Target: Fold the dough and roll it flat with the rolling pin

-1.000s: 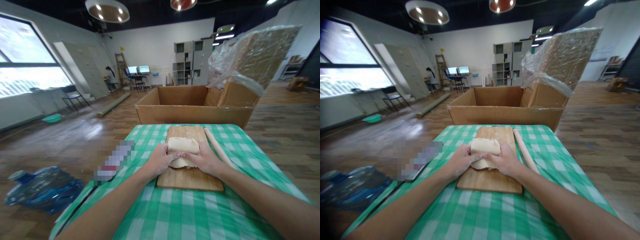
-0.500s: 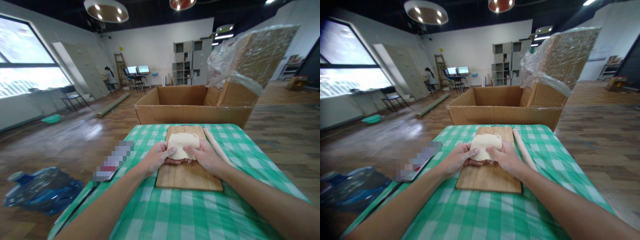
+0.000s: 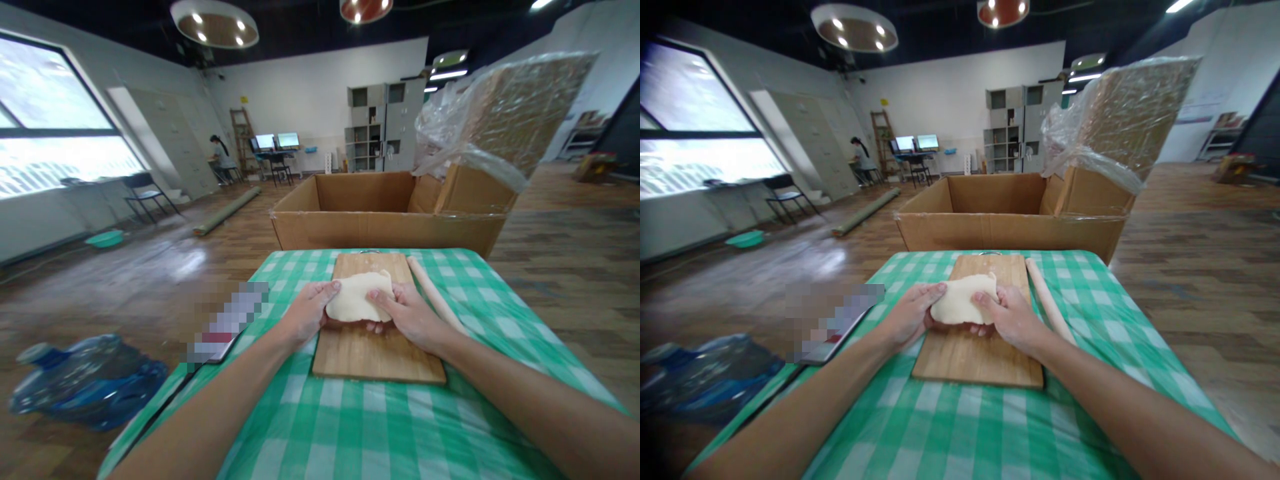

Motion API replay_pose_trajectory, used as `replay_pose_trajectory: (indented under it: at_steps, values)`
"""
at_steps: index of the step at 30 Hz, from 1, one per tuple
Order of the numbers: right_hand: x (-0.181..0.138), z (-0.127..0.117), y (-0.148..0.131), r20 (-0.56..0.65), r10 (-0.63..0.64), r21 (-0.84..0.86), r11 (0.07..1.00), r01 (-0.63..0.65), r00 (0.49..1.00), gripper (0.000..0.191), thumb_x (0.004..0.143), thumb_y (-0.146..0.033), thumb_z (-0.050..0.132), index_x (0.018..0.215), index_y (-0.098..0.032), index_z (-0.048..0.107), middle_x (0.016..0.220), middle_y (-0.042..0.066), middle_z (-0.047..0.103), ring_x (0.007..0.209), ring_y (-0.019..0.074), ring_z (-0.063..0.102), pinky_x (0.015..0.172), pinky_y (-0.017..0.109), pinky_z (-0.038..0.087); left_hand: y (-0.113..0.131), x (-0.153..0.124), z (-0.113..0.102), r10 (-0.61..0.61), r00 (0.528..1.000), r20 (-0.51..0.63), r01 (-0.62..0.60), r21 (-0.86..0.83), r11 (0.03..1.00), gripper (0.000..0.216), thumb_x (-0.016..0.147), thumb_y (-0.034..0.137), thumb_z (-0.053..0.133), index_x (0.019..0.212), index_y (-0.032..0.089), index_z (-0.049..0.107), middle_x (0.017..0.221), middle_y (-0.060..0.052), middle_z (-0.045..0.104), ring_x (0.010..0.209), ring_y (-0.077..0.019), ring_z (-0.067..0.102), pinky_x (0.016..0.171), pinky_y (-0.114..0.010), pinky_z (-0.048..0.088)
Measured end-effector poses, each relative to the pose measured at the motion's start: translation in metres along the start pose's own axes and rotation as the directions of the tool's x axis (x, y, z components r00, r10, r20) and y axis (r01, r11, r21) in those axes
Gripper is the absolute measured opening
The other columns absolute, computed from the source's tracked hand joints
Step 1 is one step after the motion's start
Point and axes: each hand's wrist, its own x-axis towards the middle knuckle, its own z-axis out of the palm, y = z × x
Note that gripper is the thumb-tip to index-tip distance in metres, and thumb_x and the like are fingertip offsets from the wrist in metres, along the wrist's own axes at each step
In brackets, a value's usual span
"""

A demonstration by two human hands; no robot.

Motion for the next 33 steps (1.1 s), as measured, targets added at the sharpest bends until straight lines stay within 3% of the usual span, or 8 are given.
replay_pose_trajectory:
  at_steps: [6, 11, 14, 18, 24, 30, 33]
  values:
    - [0.003, -0.001, 0.002, -0.005, -0.003, 0.023, 1.000, 0.003, 1.000, 0.049, 0.088, -0.064, 0.064, 0.094, -0.016, 0.069, 0.077, 0.007, 0.075, 0.062, 0.0171, 0.069, 0.054, 0.026, 0.056, -0.005, 0.007, -0.008, 0.137, 0.980, -0.141, -0.127, 0.078, 0.989, 0.044, 0.085, 0.051, 0.076, 0.096, 0.009, 0.077, 0.082, -0.010, 0.078, 0.064, -0.0162, 0.068, 0.058, -0.023, 0.053]
    - [0.004, -0.003, 0.002, -0.024, -0.036, 0.013, 0.999, 0.036, 0.999, 0.050, 0.083, -0.067, 0.069, 0.085, -0.018, 0.071, 0.077, 0.005, 0.074, 0.069, 0.0210, 0.070, 0.060, 0.031, 0.060, -0.002, 0.003, -0.003, 0.037, 0.998, -0.049, -0.041, -0.077, 0.996, 0.046, 0.082, 0.047, 0.080, 0.107, 0.008, 0.076, 0.095, -0.014, 0.078, 0.079, -0.0213, 0.072, 0.073, -0.030, 0.058]
    - [0.002, -0.002, 0.003, 0.016, -0.033, 0.003, 0.999, 0.032, 0.999, 0.051, 0.085, -0.069, 0.067, 0.090, -0.018, 0.071, 0.078, 0.006, 0.075, 0.071, 0.0216, 0.071, 0.062, 0.031, 0.061, -0.005, 0.001, -0.001, 0.015, 1.000, -0.006, -0.015, -0.033, 0.999, 0.050, 0.075, 0.039, 0.088, 0.114, 0.009, 0.074, 0.100, -0.014, 0.078, 0.079, -0.0202, 0.071, 0.072, -0.028, 0.056]
    - [0.003, -0.002, 0.005, 0.020, -0.020, 0.022, 1.000, 0.019, 1.000, 0.052, 0.090, -0.068, 0.060, 0.098, -0.017, 0.070, 0.080, 0.008, 0.076, 0.068, 0.0198, 0.072, 0.061, 0.030, 0.060, -0.010, 0.003, -0.003, 0.070, 0.995, -0.075, -0.065, 0.061, 0.996, 0.052, 0.074, 0.041, 0.088, 0.112, 0.009, 0.075, 0.099, -0.013, 0.078, 0.072, -0.0185, 0.069, 0.066, -0.027, 0.052]
    - [0.006, -0.003, 0.007, -0.031, -0.067, -0.025, 0.997, 0.066, 0.997, 0.045, 0.089, -0.062, 0.064, 0.091, -0.017, 0.071, 0.083, 0.006, 0.076, 0.068, 0.0199, 0.071, 0.063, 0.030, 0.061, -0.008, 0.004, -0.006, 0.114, 0.987, -0.113, -0.098, 0.133, 0.986, 0.051, 0.072, 0.043, 0.088, 0.110, 0.011, 0.077, 0.104, -0.012, 0.078, 0.068, -0.0158, 0.067, 0.063, -0.025, 0.049]
    - [0.007, -0.004, 0.008, 0.015, -0.050, 0.037, 0.998, 0.049, 0.999, 0.047, 0.091, -0.064, 0.061, 0.098, -0.018, 0.067, 0.078, 0.006, 0.076, 0.062, 0.0183, 0.070, 0.058, 0.028, 0.058, -0.008, 0.002, -0.003, 0.092, 0.995, -0.033, -0.088, 0.118, 0.989, 0.052, 0.079, 0.050, 0.082, 0.113, 0.011, 0.075, 0.094, -0.012, 0.078, 0.068, -0.0182, 0.068, 0.063, -0.028, 0.054]
    - [0.005, -0.007, 0.008, 0.077, -0.030, 0.032, 0.999, 0.027, 0.997, 0.047, 0.085, -0.062, 0.070, 0.100, -0.017, 0.066, 0.074, 0.005, 0.075, 0.059, 0.0174, 0.068, 0.053, 0.026, 0.054, -0.008, -0.001, 0.004, 0.089, 0.996, -0.016, -0.086, 0.149, 0.985, 0.052, 0.080, 0.050, 0.081, 0.113, 0.011, 0.074, 0.093, -0.012, 0.078, 0.068, -0.0189, 0.069, 0.065, -0.029, 0.056]
